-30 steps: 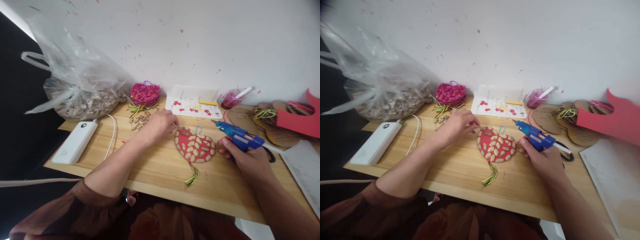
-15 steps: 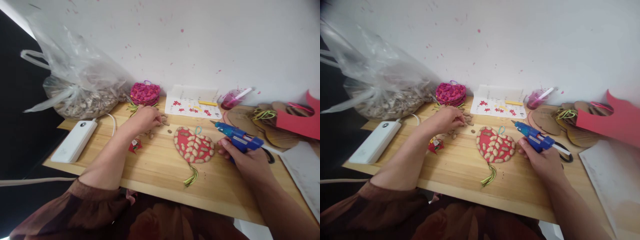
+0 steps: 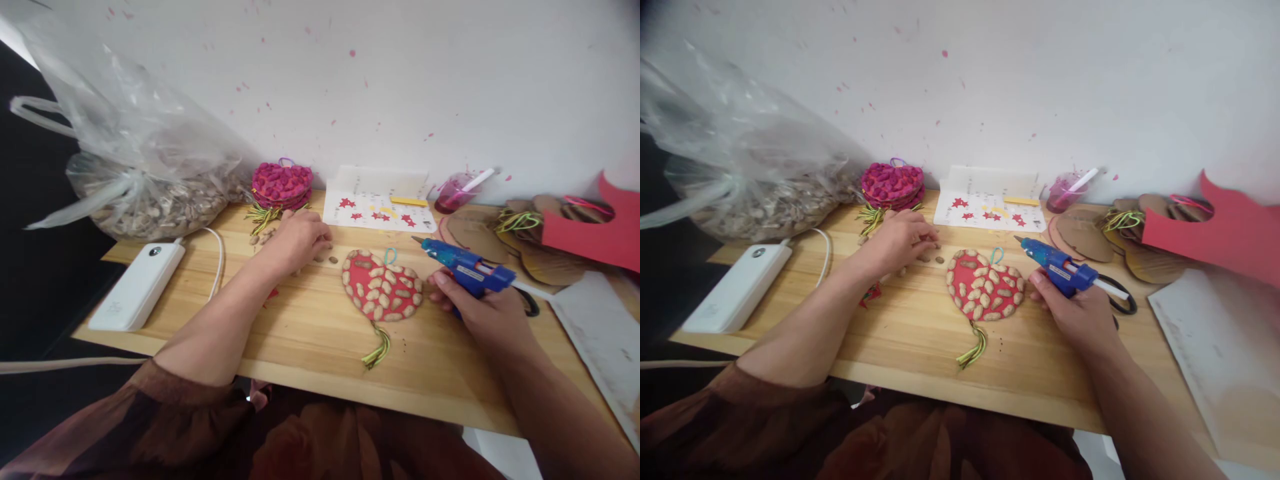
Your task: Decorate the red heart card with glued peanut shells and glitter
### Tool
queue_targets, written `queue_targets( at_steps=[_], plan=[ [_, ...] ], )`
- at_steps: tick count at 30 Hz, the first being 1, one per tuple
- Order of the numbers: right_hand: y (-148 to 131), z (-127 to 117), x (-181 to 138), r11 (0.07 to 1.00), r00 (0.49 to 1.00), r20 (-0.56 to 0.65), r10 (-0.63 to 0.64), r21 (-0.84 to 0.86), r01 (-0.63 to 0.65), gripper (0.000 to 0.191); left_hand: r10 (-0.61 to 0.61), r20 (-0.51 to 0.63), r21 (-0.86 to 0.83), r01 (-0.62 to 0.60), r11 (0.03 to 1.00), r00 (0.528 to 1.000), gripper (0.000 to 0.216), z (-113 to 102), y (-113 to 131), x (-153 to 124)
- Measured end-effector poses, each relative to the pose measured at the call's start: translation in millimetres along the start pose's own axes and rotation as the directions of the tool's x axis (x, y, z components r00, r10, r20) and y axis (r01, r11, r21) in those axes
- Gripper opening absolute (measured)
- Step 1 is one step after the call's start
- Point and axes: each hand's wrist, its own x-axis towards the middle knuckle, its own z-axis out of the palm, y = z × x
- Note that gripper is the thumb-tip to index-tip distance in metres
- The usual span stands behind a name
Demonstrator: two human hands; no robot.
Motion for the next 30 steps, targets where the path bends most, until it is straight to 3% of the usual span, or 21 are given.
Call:
queue_targets(
  at_steps=[7,11,16,20,30],
  plan=[
    [10.0,1.5,4.1,1.000,1.000,-0.007,-0.024,-0.006,0.024,0.028,-0.051,0.072,0.057,0.047,0.997,0.996,0.016,6.2,-0.3,3.0],
    [10.4,2.5,3.7,0.999,1.000,-0.017,-0.013,0.043,0.013,0.029,-0.031,0.050,0.070,0.028,0.997,0.998,0.015,4.5,3.2,2.0],
    [6.3,3.2,1.9,0.996,1.000,-0.005,-0.008,0.087,0.009,0.028,0.144,-0.066,-0.080,-0.149,0.986,0.987,0.015,4.0,27.6,-6.6],
    [7.8,4.1,2.0,0.996,1.000,-0.003,-0.009,0.089,0.009,0.027,0.273,-0.039,-0.095,-0.275,0.957,0.961,0.016,8.3,48.5,-13.5],
    [11.8,3.7,1.2,0.997,1.000,-0.002,-0.017,0.079,0.017,0.029,0.320,0.038,0.000,-0.320,0.947,0.947,0.022,14.1,54.4,-14.5]
  ],
)
